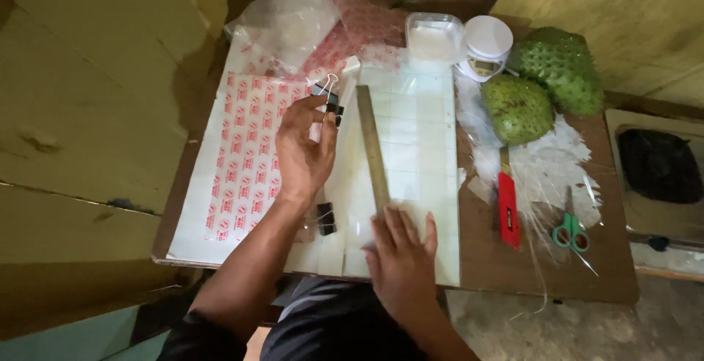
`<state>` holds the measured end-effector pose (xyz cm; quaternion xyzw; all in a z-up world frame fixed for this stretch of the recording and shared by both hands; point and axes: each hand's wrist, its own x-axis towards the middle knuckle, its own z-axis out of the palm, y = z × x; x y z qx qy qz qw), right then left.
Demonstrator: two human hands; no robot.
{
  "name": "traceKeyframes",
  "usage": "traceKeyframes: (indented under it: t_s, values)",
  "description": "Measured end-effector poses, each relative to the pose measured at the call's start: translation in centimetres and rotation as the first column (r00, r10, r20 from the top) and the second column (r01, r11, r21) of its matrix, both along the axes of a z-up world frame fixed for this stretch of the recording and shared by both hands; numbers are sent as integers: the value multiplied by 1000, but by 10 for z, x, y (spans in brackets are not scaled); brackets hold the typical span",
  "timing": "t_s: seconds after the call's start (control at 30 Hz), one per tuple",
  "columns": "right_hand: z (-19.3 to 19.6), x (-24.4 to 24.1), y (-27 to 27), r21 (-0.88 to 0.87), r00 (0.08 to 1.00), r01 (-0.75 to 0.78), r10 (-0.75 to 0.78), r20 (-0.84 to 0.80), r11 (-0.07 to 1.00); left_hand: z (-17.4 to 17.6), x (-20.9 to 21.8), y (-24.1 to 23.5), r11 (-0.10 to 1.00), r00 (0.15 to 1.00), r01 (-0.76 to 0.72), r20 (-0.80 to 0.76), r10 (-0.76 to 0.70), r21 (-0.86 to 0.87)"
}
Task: Measuring and cutting plastic packaging sheets using a ruler and a utility knife on a workspace.
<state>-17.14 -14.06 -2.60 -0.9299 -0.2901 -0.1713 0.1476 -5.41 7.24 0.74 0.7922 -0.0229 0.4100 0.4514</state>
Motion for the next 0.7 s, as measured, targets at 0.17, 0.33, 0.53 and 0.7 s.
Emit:
traceKeyframes:
  t_s: [0.17, 0.33, 0.53, 0.7]
  values:
    - [0, -10, 10, -23, 999, -26, 25, -21, 999, 16, -19, 2, 999, 998, 31, 62, -32, 17]
    - [5, -6, 14, 54, 995, -96, 97, -8, 994, 4, -17, 18, 998, 1000, 15, 19, -17, 56]
    - [-5, 14, 24, -7, 974, -196, 193, -116, 981, -21, -3, 54, 995, 995, -92, -45, 90, -45]
    - [2, 24, 33, -78, 917, -323, 291, -271, 943, -36, 8, 85, 976, 973, -216, -91, 214, -16]
